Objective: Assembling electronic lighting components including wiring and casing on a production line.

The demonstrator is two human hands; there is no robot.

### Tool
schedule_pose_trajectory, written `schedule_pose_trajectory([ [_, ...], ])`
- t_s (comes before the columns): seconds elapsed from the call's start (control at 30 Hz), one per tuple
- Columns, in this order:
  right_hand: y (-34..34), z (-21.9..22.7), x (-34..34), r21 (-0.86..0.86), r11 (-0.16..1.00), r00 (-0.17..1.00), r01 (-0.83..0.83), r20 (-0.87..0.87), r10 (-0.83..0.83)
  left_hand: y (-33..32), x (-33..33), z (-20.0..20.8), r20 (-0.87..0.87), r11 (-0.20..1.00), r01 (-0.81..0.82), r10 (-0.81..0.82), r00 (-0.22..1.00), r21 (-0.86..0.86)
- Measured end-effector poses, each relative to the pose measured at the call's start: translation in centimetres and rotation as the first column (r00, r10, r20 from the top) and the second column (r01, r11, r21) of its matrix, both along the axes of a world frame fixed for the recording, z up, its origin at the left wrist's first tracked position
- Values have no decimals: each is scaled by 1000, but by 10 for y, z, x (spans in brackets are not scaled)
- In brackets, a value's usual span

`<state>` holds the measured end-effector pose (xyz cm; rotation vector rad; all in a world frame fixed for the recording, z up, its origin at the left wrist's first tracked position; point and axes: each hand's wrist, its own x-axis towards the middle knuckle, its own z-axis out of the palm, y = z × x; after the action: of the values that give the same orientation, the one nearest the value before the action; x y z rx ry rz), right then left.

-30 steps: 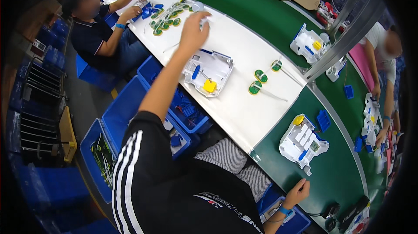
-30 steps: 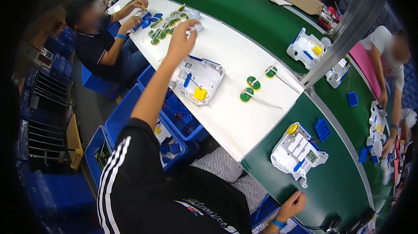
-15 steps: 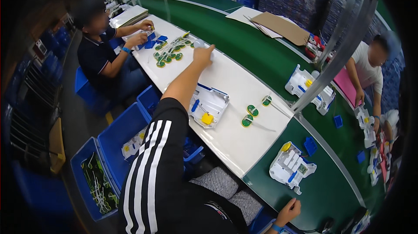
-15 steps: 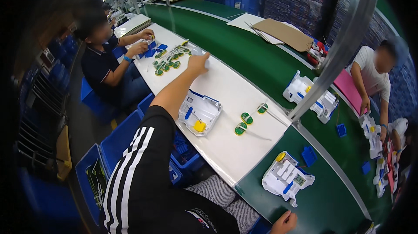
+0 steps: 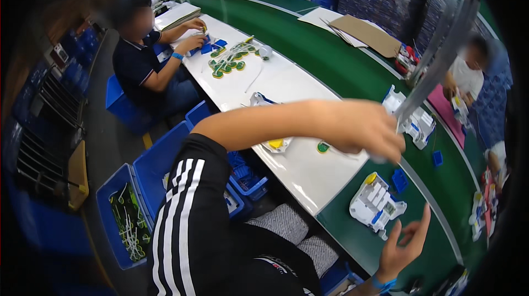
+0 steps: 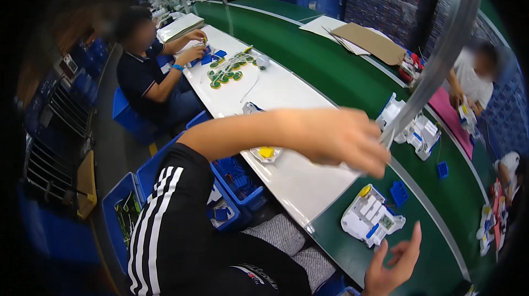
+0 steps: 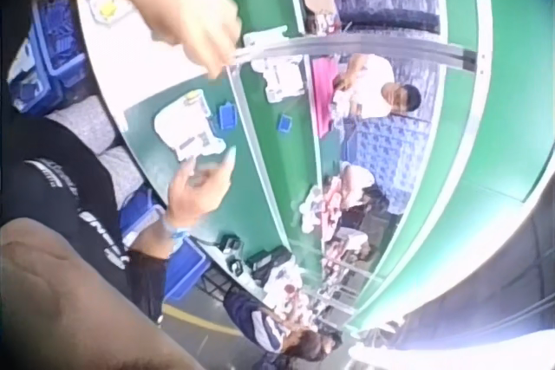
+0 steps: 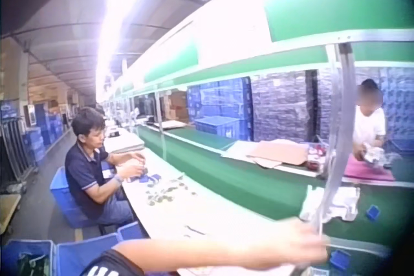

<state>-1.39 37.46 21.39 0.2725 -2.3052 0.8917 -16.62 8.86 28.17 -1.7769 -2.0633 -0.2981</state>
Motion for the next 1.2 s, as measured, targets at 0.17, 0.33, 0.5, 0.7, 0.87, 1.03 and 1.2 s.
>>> schedule_pose_trajectory([
  [0.17,7,8,-31,339,923,982,-185,109,157,63,32,-13,-161,952,288,-270,949,100],
  [0.33,54,-37,-57,208,931,949,-299,165,268,59,16,-16,-79,896,277,-267,961,348],
  [0.5,84,-45,-59,-479,863,820,-159,423,385,99,-17,-68,332,645,-24,-361,871,764],
  [0.7,84,-70,-73,-810,515,806,-279,94,584,163,-23,-145,771,680,-425,-634,68,597],
  [0.87,71,-80,-82,-791,545,795,-279,128,593,174,-23,-177,770,667,-456,-635,67,590],
  [1.03,60,-79,-92,-668,697,859,-260,170,483,163,-22,-172,753,653,-468,-656,41,595],
  [1.2,70,-66,-111,-413,833,850,-368,214,482,158,-27,-181,761,652,-533,-649,-25,539],
])
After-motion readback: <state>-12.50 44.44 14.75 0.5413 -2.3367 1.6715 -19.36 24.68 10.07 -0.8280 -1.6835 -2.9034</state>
